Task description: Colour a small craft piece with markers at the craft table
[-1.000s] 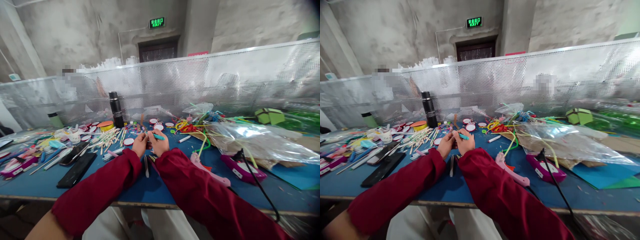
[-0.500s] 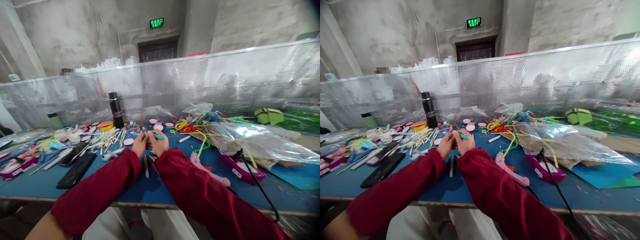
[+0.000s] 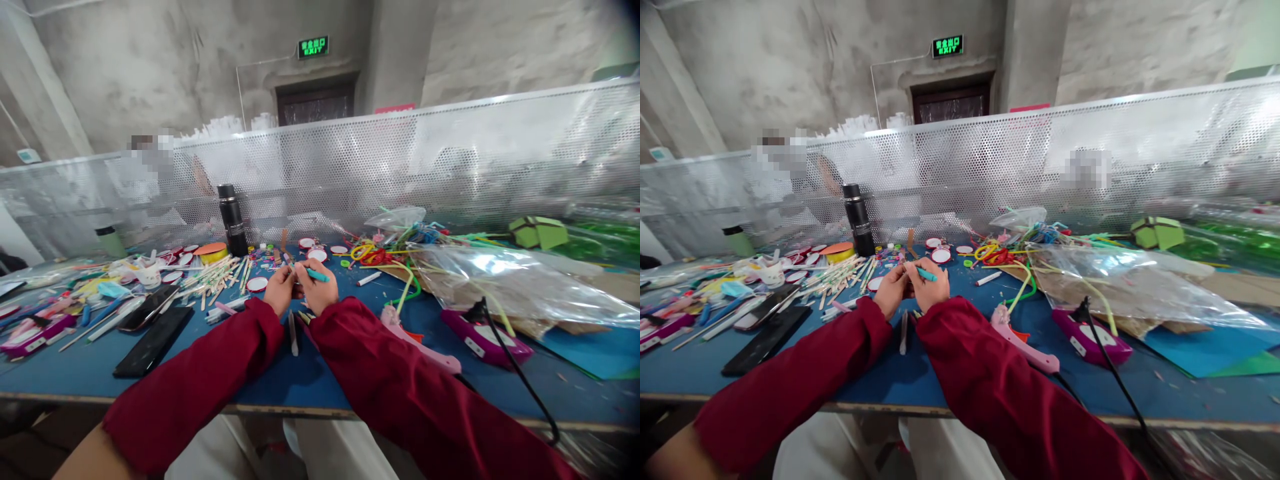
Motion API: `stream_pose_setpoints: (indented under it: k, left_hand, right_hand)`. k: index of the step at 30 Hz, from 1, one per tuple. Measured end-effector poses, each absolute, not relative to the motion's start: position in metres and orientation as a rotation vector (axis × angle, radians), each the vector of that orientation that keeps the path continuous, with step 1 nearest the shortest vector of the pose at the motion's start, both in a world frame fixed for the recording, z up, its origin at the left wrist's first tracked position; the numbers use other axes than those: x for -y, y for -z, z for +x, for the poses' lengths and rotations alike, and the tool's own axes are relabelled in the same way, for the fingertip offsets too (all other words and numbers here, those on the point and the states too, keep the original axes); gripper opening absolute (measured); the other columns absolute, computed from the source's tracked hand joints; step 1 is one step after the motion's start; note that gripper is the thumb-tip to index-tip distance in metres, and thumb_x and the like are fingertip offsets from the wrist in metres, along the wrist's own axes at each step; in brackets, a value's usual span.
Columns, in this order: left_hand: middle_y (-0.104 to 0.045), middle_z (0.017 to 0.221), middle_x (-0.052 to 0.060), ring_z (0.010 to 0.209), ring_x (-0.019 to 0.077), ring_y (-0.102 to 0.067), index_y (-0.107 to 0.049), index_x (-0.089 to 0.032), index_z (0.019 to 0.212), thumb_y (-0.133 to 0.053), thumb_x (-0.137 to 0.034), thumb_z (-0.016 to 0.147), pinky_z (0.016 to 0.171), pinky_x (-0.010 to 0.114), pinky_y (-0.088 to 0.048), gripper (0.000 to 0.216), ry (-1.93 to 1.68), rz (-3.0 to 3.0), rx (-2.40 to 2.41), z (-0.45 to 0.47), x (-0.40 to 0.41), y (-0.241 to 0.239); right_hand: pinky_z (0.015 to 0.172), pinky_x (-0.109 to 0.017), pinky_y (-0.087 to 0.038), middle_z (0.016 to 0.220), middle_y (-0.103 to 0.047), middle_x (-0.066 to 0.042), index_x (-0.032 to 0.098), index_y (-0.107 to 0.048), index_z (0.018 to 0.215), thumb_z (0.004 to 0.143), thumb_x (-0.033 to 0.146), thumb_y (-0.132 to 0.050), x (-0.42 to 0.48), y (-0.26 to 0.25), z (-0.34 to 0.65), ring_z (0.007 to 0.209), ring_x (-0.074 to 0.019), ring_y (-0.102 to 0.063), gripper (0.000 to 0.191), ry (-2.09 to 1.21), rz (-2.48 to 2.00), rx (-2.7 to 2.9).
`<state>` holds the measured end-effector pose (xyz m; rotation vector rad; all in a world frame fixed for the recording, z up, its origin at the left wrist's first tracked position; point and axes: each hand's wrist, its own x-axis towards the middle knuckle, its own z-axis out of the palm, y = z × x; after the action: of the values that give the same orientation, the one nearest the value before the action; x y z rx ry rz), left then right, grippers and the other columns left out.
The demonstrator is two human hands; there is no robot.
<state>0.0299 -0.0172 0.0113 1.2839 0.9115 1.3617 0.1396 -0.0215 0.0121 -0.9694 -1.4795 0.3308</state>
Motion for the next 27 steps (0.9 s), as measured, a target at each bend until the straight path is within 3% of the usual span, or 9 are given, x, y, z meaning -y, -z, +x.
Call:
stream_pose_setpoints:
  k: [15,27]
  left_hand:
    - [-0.058,0.069,-0.003,0.047,0.0082,-0.054,-0.057,-0.019,0.091,-0.063,-0.038,0.086,0.049,0.021,-0.047,0.020,-1.360,1.290,-0.917,0.0314,0.0211,-0.0144]
    - [-0.064,0.075,-0.001,0.048,0.0077,-0.057,-0.060,-0.018,0.092,-0.063,-0.040,0.084,0.044,0.018,-0.041,0.024,-1.356,1.303,-0.948,0.0297,0.0250,-0.0211]
  right_hand:
    - [0.063,-0.024,-0.041,0.064,-0.058,0.002,0.024,-0.062,0.077,0.089,0.058,-0.050,0.0191,-0.0105,0.1391,0.067,-0.0139,-0.054,0.038,-0.334,-1.002,1.434]
    - [0.056,-0.026,-0.045,0.070,-0.065,0.000,0.024,-0.064,0.080,0.087,0.050,-0.057,0.0185,-0.0141,0.1393,0.062,-0.0150,-0.059,0.028,-0.411,-0.904,1.337]
